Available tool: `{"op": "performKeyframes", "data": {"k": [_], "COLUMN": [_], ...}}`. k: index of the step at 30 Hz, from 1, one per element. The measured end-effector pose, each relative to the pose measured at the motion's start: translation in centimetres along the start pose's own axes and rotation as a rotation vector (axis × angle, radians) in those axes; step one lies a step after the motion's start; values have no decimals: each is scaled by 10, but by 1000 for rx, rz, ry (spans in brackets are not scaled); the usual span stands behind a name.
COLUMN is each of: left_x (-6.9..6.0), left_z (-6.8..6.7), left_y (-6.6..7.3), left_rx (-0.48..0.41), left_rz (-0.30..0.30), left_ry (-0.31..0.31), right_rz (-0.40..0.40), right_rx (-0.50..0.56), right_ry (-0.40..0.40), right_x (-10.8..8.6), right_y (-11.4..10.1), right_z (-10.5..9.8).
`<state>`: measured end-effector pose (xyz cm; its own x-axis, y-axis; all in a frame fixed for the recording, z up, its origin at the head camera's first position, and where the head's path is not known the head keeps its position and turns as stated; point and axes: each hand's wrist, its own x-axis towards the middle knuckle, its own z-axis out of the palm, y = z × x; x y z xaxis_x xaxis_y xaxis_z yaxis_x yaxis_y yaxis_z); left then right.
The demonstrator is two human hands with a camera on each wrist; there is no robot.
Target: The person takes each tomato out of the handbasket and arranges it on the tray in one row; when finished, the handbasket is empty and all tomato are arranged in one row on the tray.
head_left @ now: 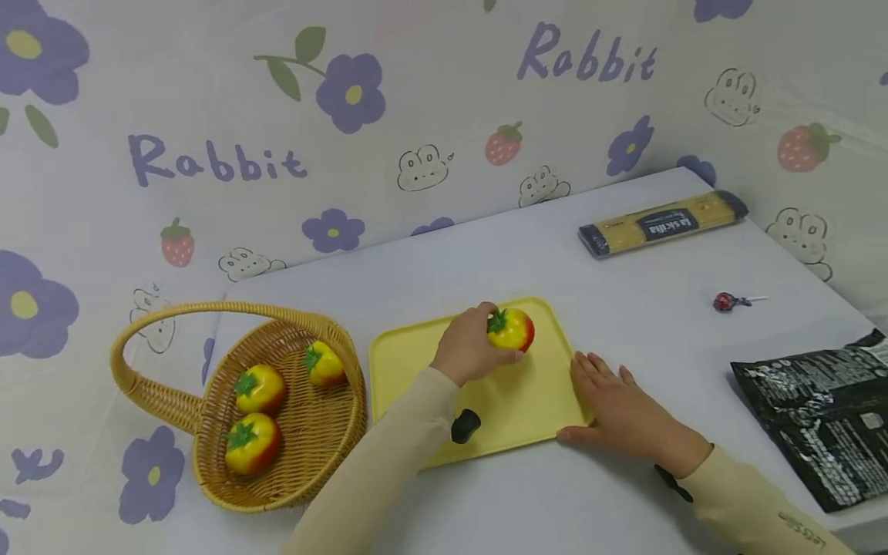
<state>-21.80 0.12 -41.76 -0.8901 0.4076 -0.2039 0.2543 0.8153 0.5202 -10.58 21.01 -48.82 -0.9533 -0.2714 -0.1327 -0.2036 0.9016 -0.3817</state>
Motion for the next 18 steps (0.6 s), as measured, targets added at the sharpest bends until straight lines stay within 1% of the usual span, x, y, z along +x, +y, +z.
{"op": "performKeyframes", "data": {"k": [1, 3, 5, 8, 10, 11, 13, 16, 18], "left_x": [8, 20, 25, 28, 31, 34, 42, 53, 58], "left_z": [6, 17, 25, 35, 39, 41, 43, 45, 45], "left_y": [-1, -4, -11, -20, -23, -22, -15, 3, 16], "left_rx": [-9, -16, -8, 22, 43, 46, 42, 40, 47], "left_rz": [-11, -28, -49, -79, -92, -86, -57, -16, 2], "left_ry": [24, 72, 108, 114, 113, 113, 113, 95, 73], "right_rz": [-2, -12, -26, -34, -30, -27, -14, 7, 28], "right_rx": [2, 9, 27, 69, 88, 90, 76, 37, 22], "right_ry": [0, -2, -22, -64, -85, -82, -57, -17, 2], "right_x": [1, 4, 6, 8, 8, 8, 6, 1, -3], "right_y": [-3, -8, -16, -26, -28, -28, -22, -9, 1], "right_z": [2, 6, 13, 22, 25, 24, 19, 9, 3]}}
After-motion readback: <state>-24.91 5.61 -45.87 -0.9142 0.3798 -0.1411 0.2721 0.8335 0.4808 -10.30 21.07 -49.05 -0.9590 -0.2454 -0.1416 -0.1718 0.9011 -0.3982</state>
